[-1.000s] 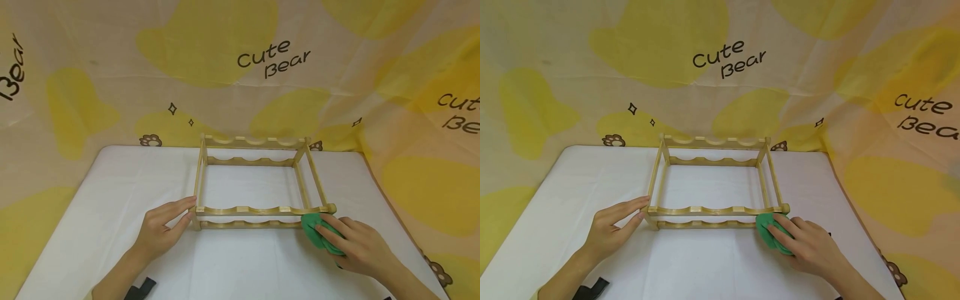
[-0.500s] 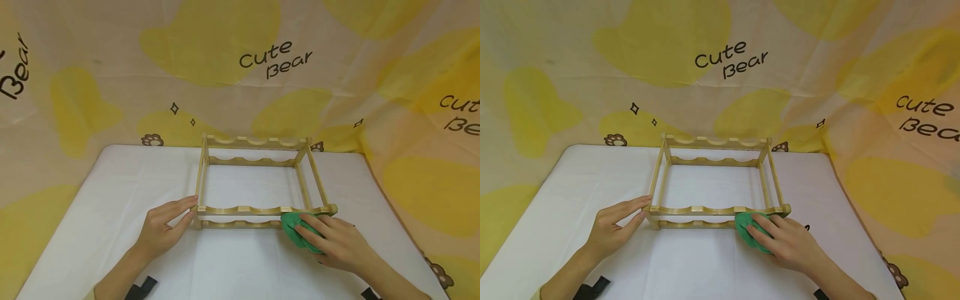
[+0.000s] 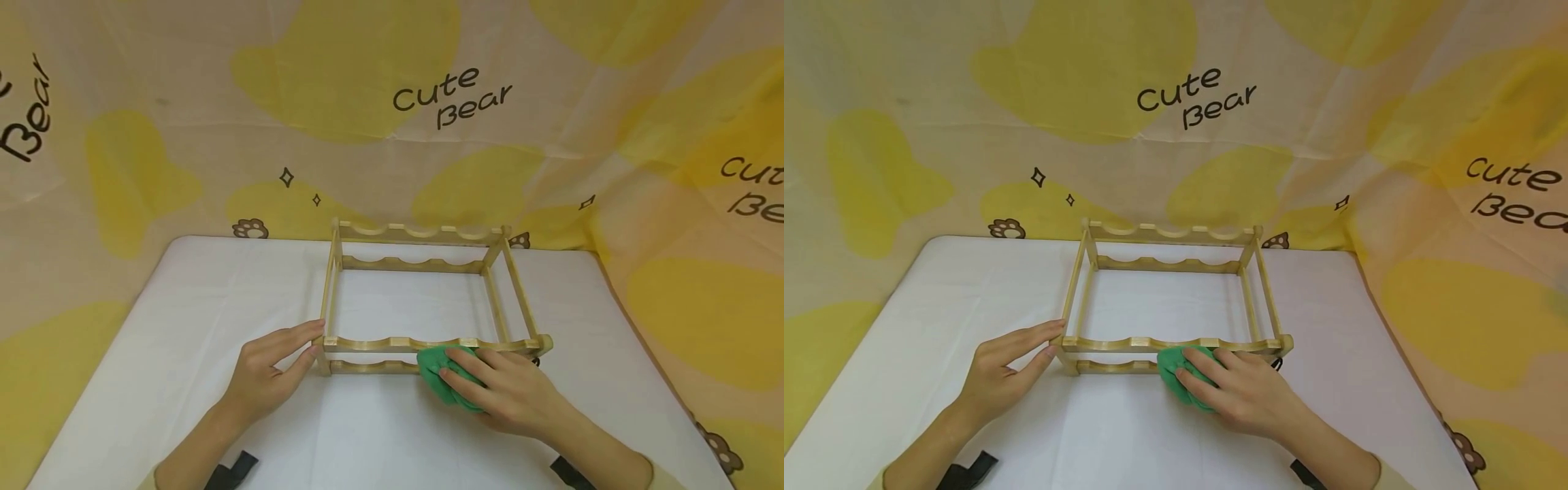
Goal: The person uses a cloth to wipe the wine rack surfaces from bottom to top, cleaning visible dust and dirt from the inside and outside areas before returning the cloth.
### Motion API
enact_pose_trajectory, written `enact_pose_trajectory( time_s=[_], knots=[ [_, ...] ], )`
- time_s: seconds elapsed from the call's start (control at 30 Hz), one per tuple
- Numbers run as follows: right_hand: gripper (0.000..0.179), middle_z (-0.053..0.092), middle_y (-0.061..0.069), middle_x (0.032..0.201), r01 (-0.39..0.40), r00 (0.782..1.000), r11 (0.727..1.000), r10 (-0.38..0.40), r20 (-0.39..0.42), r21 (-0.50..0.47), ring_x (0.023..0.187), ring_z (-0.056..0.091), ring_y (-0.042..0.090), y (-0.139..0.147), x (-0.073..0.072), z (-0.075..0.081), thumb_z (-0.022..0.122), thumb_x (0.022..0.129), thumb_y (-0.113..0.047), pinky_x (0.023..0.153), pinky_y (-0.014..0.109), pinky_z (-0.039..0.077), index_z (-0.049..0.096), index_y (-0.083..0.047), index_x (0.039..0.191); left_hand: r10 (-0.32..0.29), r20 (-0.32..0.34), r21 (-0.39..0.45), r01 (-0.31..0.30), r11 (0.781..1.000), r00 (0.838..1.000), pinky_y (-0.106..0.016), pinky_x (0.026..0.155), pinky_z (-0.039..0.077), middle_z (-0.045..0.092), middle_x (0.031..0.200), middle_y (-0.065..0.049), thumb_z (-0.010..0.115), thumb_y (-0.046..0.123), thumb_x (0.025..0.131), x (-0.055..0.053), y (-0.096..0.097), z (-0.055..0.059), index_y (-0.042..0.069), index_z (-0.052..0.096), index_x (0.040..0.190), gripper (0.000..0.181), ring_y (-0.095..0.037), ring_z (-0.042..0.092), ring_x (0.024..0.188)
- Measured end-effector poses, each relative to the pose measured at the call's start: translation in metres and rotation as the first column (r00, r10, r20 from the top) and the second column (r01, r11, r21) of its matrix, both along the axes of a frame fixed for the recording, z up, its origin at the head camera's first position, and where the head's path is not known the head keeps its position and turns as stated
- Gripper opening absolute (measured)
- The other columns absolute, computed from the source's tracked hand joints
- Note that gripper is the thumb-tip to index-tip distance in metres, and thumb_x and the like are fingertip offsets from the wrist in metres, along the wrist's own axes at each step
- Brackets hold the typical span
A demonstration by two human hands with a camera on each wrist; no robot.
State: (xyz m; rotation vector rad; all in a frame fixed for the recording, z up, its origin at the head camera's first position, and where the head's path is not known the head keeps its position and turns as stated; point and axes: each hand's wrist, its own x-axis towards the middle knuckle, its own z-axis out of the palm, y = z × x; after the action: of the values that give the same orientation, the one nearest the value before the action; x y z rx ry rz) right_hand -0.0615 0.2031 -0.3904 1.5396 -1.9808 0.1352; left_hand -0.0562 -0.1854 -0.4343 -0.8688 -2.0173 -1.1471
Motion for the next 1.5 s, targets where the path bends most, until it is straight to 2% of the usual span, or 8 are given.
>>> enact_pose_trajectory(
  time_s=[0.17,0.37,0.6,0.87,1.1,1.3,1.5],
  knots=[
    [0.03,0.071,0.013,0.125,-0.014,1.0,1.0,0.014,-0.016,-0.007,0.084,0.068,0.026,-0.016,-0.002,0.001,0.052,0.106,-0.024,0.07,0.033,0.063,0.07,-0.01,0.126,-0.004,0.005,0.005,0.004,1.0,1.0,-0.019,0.097,0.056,0.076,0.118,-0.017,0.062,0.029,0.107,0.0,0.0,0.0,-0.002,0.077,0.117,0.036,-0.024,0.077,0.103],
    [0.03,0.07,0.009,0.128,0.011,0.999,1.0,-0.01,-0.032,0.018,0.086,0.068,0.023,-0.035,-0.002,0.002,0.051,0.106,-0.026,0.063,0.028,0.061,0.069,-0.014,0.127,0.001,0.007,0.002,-0.001,1.0,1.0,-0.018,0.097,0.056,0.076,0.119,-0.017,0.061,0.031,0.108,0.0,0.0,0.001,-0.002,0.077,0.117,0.038,-0.024,0.076,0.103],
    [0.029,0.068,0.009,0.13,0.01,1.0,1.0,-0.01,-0.013,0.026,0.081,0.065,0.021,-0.057,-0.002,0.002,0.048,0.109,-0.022,0.064,0.027,0.061,0.067,-0.014,0.129,0.001,0.01,0.001,-0.001,1.0,1.0,-0.018,0.096,0.056,0.076,0.119,-0.017,0.06,0.031,0.108,0.001,0.0,0.001,-0.001,0.077,0.119,0.038,-0.025,0.077,0.101],
    [0.03,0.066,0.009,0.136,0.016,0.998,0.998,-0.013,-0.062,0.053,0.086,0.067,0.02,-0.074,-0.003,0.002,0.057,0.105,-0.024,0.063,0.024,0.058,0.065,-0.016,0.132,0.001,0.006,0.002,-0.001,1.0,1.0,-0.018,0.095,0.056,0.076,0.119,-0.017,0.06,0.032,0.108,0.001,0.0,0.003,-0.003,0.077,0.116,0.04,-0.027,0.077,0.099],
    [0.031,0.066,0.009,0.135,0.039,0.998,0.996,-0.035,-0.054,0.076,0.088,0.068,0.022,-0.069,-0.001,0.002,0.06,0.103,-0.027,0.065,0.025,0.06,0.065,-0.016,0.132,-0.002,-0.007,0.009,0.002,1.0,1.0,-0.019,0.095,0.057,0.076,0.118,-0.018,0.061,0.031,0.108,0.0,0.001,0.002,-0.001,0.078,0.115,0.037,-0.027,0.077,0.099],
    [0.03,0.068,0.008,0.131,0.069,0.997,0.995,-0.065,-0.048,0.076,0.085,0.066,0.021,-0.053,0.002,0.001,0.051,0.106,-0.025,0.064,0.026,0.061,0.068,-0.016,0.129,-0.006,-0.005,0.013,0.006,1.0,1.0,-0.019,0.095,0.056,0.076,0.117,-0.018,0.062,0.03,0.107,0.0,0.001,0.001,0.0,0.079,0.115,0.036,-0.027,0.077,0.1],
    [0.034,0.069,0.01,0.129,0.091,0.996,0.993,-0.09,-0.018,0.079,0.089,0.069,0.025,-0.034,0.004,0.0,0.042,0.11,-0.025,0.064,0.03,0.062,0.069,-0.014,0.128,0.0,-0.011,0.011,0.0,1.0,1.0,-0.018,0.095,0.056,0.076,0.117,-0.018,0.061,0.031,0.108,0.0,0.001,0.0,-0.001,0.078,0.114,0.037,-0.028,0.077,0.098]
  ],
)
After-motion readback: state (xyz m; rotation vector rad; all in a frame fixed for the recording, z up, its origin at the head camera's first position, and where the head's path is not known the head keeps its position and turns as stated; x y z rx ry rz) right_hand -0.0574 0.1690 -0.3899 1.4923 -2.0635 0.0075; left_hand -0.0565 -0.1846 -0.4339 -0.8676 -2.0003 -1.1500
